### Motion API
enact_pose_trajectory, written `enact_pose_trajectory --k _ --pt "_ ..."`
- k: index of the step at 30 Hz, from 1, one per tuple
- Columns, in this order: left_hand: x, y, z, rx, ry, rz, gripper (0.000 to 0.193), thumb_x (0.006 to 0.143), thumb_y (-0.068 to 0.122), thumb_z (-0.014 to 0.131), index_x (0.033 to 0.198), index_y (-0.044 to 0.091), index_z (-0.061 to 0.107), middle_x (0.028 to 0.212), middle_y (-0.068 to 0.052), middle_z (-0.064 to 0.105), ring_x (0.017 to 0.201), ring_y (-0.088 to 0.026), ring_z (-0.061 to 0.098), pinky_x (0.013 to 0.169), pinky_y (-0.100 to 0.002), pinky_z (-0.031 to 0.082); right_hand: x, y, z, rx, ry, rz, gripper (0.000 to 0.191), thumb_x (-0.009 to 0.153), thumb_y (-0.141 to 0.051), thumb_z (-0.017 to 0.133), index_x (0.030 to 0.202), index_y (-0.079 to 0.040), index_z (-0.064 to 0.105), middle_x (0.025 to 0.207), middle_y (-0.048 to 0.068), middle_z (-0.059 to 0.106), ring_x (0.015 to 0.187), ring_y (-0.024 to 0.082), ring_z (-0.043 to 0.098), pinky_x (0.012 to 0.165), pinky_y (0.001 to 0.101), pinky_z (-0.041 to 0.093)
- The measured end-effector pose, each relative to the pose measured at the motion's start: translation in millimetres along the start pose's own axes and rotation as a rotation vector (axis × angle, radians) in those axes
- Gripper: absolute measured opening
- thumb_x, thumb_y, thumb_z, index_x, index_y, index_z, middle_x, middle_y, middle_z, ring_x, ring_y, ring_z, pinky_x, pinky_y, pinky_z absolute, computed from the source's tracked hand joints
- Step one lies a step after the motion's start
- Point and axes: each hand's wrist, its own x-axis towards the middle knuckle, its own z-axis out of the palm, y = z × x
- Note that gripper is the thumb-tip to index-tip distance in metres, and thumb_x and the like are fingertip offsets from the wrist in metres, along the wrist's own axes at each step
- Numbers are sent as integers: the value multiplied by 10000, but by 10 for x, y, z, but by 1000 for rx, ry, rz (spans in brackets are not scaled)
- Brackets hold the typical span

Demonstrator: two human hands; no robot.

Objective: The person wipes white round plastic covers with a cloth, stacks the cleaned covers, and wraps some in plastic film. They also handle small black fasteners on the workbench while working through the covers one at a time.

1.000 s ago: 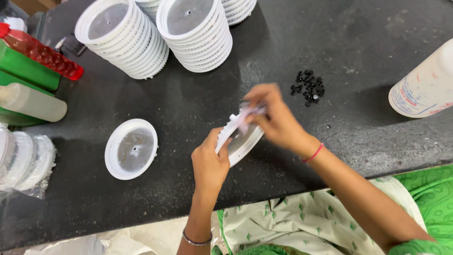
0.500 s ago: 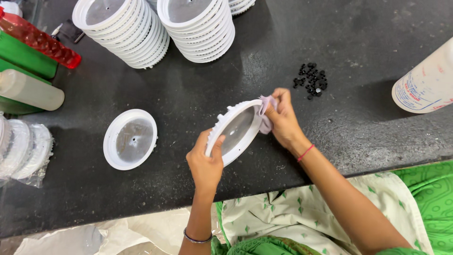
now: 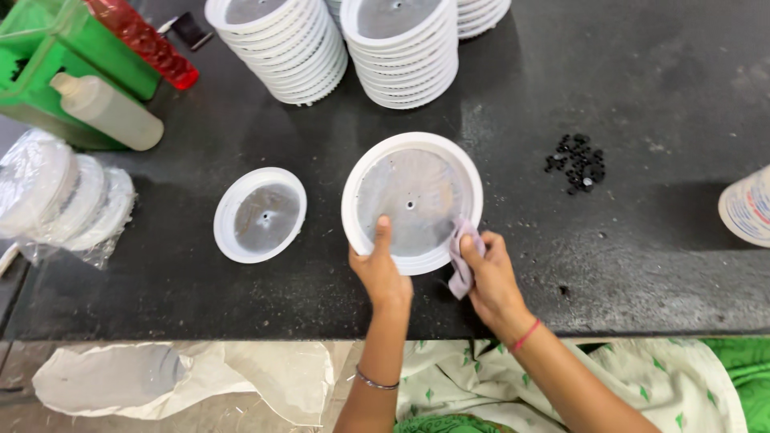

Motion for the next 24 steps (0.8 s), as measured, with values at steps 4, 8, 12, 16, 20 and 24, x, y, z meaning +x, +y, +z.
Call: enact_pose_trajectory --k 4,8,12,16,20,24 --pt "-10 -73 119 -83 -22 -40 458 865 68 789 1281 -39 629 1228 -108 697 1082 -202 659 959 -358 511 -84 -116 -93 -97 -15 28 283 997 -237 656 1123 -97 444 988 63 628 817 145 609 657 306 536" --pt "21 -81 155 -107 -24 -113 445 858 73 784 1272 -16 648 1228 -89 699 1102 -191 654 957 -351 504 -175 -390 -388 -200 -16 78 283 988 -263 606 1169 -105 457 981 72 636 782 185 620 597 347 532" --pt "60 -67 149 -97 -21 -114 433 862 64 789 1265 -18 656 1215 -99 700 1087 -195 654 943 -358 507 -245 -826 -919 -275 72 -11 270 1009 -244 578 1217 -99 486 1073 101 663 819 224 639 622 385 541" --pt "46 -80 162 -119 -38 -127 440 852 61 790 1265 -10 656 1213 -95 704 1086 -195 662 942 -363 516 -239 -1217 -1427 -253 133 -136 255 1099 -255 579 1267 -80 497 1119 94 660 917 200 639 778 388 569" --pt "21 -123 182 -84 -24 -150 439 846 62 792 1258 -11 659 1206 -100 710 1079 -203 671 929 -374 526 -273 -1332 -1665 -219 183 -150 251 1113 -270 570 1274 -89 507 1141 64 657 958 173 650 821 401 574" --pt "7 -166 170 -42 -17 -169 446 840 65 802 1254 -10 658 1205 -102 708 1077 -198 673 934 -360 525 -303 -1267 -1631 -168 144 -140 264 1107 -280 561 1284 -87 528 1142 74 665 944 180 651 818 392 570"
